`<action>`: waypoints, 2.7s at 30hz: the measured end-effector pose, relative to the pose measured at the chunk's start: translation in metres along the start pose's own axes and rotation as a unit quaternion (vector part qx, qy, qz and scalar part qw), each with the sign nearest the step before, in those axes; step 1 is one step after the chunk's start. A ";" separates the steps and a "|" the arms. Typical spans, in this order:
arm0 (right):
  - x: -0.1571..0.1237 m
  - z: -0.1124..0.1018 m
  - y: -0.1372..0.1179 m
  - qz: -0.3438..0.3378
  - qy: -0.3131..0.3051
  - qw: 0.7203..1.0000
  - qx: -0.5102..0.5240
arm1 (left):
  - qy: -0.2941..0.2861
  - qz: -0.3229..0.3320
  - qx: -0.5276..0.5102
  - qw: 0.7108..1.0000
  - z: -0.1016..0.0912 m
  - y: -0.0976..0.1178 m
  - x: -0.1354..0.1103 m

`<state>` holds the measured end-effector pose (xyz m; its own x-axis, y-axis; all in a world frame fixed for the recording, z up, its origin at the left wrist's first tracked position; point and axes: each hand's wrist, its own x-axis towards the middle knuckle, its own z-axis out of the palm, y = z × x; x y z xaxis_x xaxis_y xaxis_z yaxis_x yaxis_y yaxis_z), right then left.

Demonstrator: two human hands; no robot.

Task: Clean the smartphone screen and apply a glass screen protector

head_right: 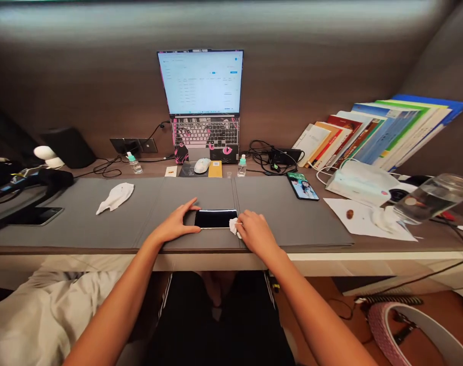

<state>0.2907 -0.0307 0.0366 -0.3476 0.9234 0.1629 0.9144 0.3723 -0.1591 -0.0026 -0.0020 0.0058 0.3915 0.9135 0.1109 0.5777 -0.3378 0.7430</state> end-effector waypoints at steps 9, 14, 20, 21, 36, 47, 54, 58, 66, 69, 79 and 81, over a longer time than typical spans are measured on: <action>0.020 0.007 0.003 0.014 0.014 1.000 -0.004 | 0.016 -0.008 -0.022 1.000 0.000 0.002 0.000; 0.023 0.004 0.004 0.029 -0.004 1.000 0.003 | 0.007 -0.009 -0.027 1.000 0.000 0.000 0.001; 0.037 -0.006 -0.002 0.056 -0.025 0.998 0.007 | 0.011 -0.016 -0.034 0.999 -0.002 0.004 0.000; 0.032 -0.008 -0.004 0.055 -0.031 0.998 0.009 | 0.011 -0.012 -0.033 0.999 -0.002 0.005 0.000; 0.025 0.003 -0.006 0.066 0.004 0.998 -0.012 | 0.026 -0.011 -0.003 1.000 0.000 0.004 0.002; -0.009 0.028 -0.052 -0.004 0.042 0.997 -0.062 | 0.020 -0.002 0.010 1.000 0.001 0.006 0.001; -0.031 0.037 -0.053 -0.063 0.070 0.993 -0.073 | 0.019 0.008 0.015 1.000 0.002 0.009 0.000; -0.022 0.040 -0.053 -0.061 0.074 0.994 -0.051 | 0.019 0.006 0.018 1.000 0.003 0.006 0.000; -0.008 0.032 -0.039 -0.018 0.019 0.999 -0.028 | 0.019 0.007 0.013 1.000 0.003 0.003 -0.001; -0.026 0.029 -0.037 -0.040 0.043 0.998 -0.023 | 0.019 -0.003 0.012 1.000 0.003 0.004 -0.001; -0.006 0.022 -0.057 -0.018 0.035 0.997 -0.072 | 0.025 0.007 0.017 1.000 0.004 0.006 -0.002; -0.011 0.026 -0.065 -0.046 0.050 0.995 -0.078 | 0.023 0.011 0.018 1.000 0.003 0.006 -0.002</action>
<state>0.2294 -0.0625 0.0198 -0.4163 0.8691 0.2673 0.9034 0.4285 0.0136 0.0028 -0.0066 0.0079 0.3719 0.9148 0.1575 0.5947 -0.3651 0.7163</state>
